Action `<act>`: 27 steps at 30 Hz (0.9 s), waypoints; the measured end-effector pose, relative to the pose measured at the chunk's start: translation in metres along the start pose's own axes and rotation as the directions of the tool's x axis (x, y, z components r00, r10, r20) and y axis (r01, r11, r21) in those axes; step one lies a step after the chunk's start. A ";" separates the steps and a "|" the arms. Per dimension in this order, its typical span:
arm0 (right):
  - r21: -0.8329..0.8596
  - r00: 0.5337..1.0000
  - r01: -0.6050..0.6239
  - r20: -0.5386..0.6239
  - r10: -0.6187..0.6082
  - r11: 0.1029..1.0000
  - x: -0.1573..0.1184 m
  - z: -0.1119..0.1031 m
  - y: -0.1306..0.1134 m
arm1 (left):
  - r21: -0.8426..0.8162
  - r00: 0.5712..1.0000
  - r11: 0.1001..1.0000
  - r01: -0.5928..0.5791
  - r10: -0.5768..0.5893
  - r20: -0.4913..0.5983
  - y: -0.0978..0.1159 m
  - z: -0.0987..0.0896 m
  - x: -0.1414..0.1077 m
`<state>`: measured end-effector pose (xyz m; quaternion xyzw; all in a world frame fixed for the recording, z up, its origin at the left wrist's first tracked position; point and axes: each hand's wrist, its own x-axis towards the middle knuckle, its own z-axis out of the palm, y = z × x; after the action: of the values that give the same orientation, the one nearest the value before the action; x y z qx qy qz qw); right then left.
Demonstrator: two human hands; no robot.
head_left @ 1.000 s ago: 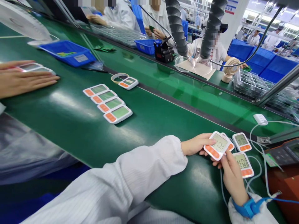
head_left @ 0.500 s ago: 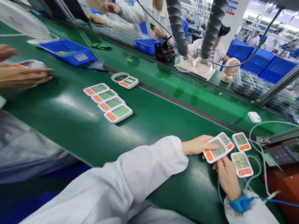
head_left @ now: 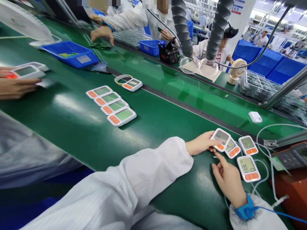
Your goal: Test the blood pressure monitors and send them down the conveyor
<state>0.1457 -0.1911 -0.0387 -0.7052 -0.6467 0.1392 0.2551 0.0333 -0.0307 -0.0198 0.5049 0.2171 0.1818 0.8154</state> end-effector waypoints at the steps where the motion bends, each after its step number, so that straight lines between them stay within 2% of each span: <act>1: 0.018 1.000 -0.007 0.001 0.007 1.000 0.000 0.000 0.000 | 0.017 0.999 1.000 -0.014 0.015 -0.038 0.001 -0.002 0.001; 5: 0.121 1.000 -0.026 0.005 0.025 0.992 -0.002 -0.001 -0.004 | 0.096 0.981 0.992 -0.083 0.098 -0.170 0.002 -0.007 0.006; 9: 0.218 1.000 -0.001 0.003 0.001 0.976 -0.003 -0.006 -0.010 | 0.041 0.971 0.996 -0.080 0.087 -0.221 -0.002 -0.010 0.010; 11: 0.201 0.999 0.022 -0.029 -0.017 0.979 -0.001 -0.013 -0.009 | 0.026 0.974 0.998 -0.059 0.063 -0.219 -0.002 -0.011 0.011; 14: 0.034 0.986 0.026 -0.167 -0.020 0.999 0.004 -0.029 0.004 | 0.123 0.971 0.992 -0.028 0.056 -0.231 0.000 -0.011 0.010; 17: -0.228 0.944 -0.103 -0.329 0.023 0.968 0.007 -0.049 0.026 | 0.421 0.956 0.905 -0.056 0.170 -0.238 0.003 -0.012 0.006; 20: -0.414 0.944 -0.225 -0.316 0.093 0.882 0.005 -0.064 0.046 | 0.707 0.934 0.702 -0.086 0.304 -0.189 0.006 -0.016 0.003; 22: -0.416 0.946 -0.285 -0.267 0.184 0.864 0.002 -0.071 0.053 | 0.777 0.922 0.628 -0.052 0.329 -0.204 0.007 -0.018 0.002; 25: -0.365 0.925 -0.374 -0.213 0.315 0.853 -0.001 -0.076 0.054 | 0.770 0.897 0.636 -0.041 0.363 -0.253 0.008 -0.016 0.000; 27: -0.342 0.905 -0.424 -0.196 0.378 0.839 0.000 -0.078 0.052 | 0.718 0.889 0.688 -0.107 0.389 -0.240 0.007 -0.011 -0.002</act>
<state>0.2300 -0.2073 -0.0019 -0.8677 -0.4822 0.0198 0.1188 0.0248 -0.0205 -0.0171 0.7509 0.3481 0.2916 0.4795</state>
